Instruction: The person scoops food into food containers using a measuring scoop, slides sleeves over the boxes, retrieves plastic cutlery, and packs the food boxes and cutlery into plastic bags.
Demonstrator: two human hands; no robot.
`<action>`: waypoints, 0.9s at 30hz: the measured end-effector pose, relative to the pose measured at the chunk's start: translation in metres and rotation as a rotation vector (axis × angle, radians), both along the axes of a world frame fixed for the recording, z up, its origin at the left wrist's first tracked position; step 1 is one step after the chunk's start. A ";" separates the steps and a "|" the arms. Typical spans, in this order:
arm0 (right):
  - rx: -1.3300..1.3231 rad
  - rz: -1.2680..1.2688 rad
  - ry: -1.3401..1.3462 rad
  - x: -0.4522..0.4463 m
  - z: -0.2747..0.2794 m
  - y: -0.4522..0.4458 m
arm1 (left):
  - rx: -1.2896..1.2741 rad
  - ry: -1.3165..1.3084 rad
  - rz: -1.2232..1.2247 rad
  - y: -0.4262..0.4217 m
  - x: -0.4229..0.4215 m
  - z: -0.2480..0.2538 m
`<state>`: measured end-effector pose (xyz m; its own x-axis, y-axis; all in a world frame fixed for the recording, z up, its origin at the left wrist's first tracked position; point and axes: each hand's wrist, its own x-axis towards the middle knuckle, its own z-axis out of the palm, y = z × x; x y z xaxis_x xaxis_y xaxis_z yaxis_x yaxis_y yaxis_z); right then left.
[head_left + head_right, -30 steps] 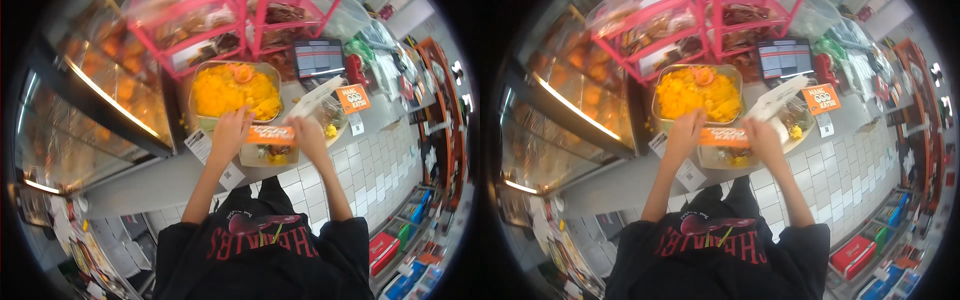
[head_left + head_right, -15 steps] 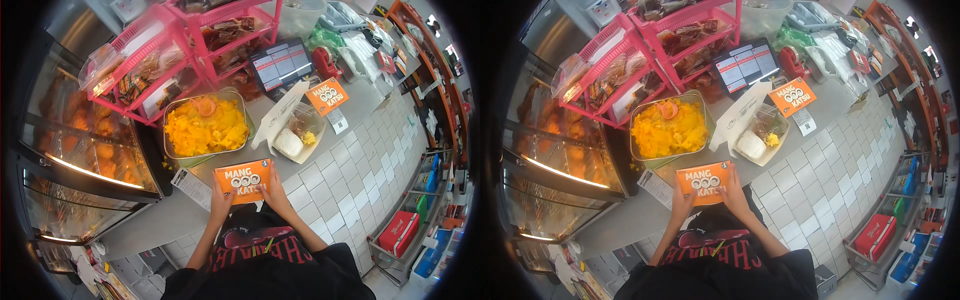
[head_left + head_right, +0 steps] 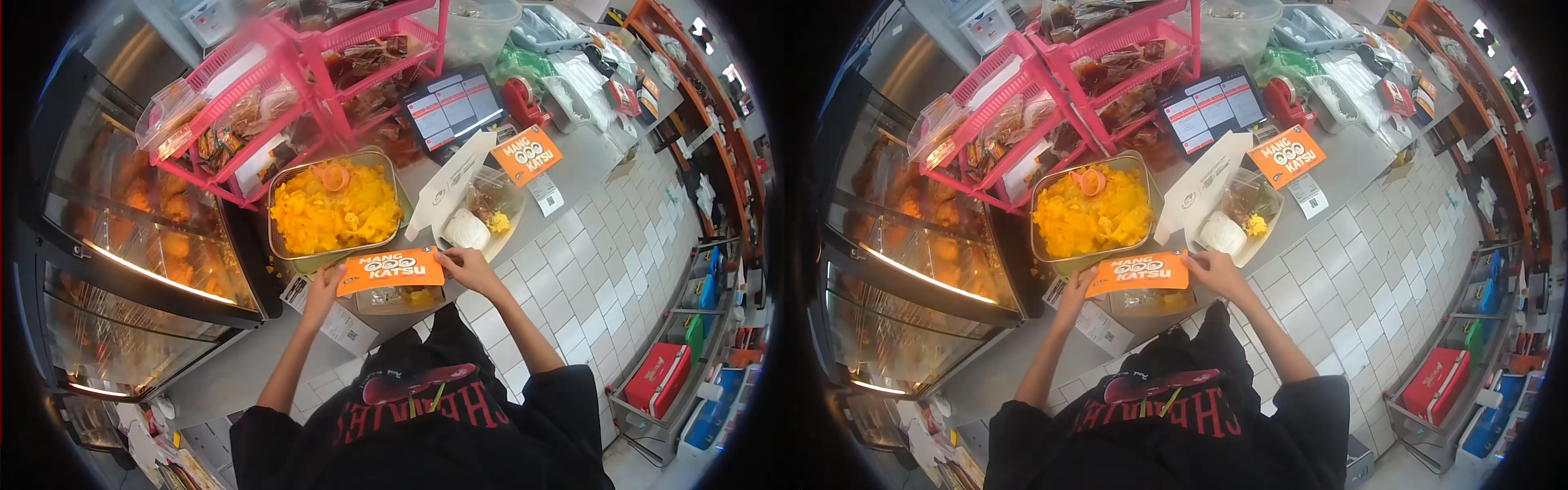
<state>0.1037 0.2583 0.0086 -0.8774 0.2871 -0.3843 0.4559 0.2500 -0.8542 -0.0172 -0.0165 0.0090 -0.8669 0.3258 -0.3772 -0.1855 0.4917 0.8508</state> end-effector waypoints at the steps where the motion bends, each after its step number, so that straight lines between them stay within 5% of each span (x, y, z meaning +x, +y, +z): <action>1: 0.035 0.008 0.007 -0.001 -0.001 -0.002 | 0.044 -0.078 0.024 -0.004 -0.004 -0.008; 3: 0.012 0.007 0.014 0.002 -0.002 -0.005 | 0.092 -0.157 0.047 -0.005 -0.001 -0.021; 8: 0.330 -0.093 0.190 0.032 -0.064 -0.030 | -0.191 0.418 -0.202 -0.004 0.049 -0.056; 9: 0.275 -0.104 0.172 0.034 -0.064 -0.032 | -0.122 0.249 -0.219 -0.002 0.046 -0.047; 13: 0.259 -0.117 0.264 0.020 -0.003 -0.041 | -0.233 0.537 -0.221 0.012 0.040 -0.017; 15: 0.765 0.518 0.491 0.015 0.001 -0.041 | -0.494 0.918 -0.863 0.018 0.036 0.002; 21: 0.855 0.672 0.408 0.015 -0.032 -0.045 | -0.221 0.882 -0.894 0.026 0.037 -0.024; 27: 0.876 0.614 0.486 0.012 -0.027 -0.048 | -0.355 1.072 -0.989 0.023 0.026 -0.027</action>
<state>0.1160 0.2106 -0.0189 -0.9606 -0.2351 0.1480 -0.2723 0.9030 -0.3324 0.0093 0.0068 -0.0176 -0.2660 0.9594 0.0934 0.9527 0.2469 0.1770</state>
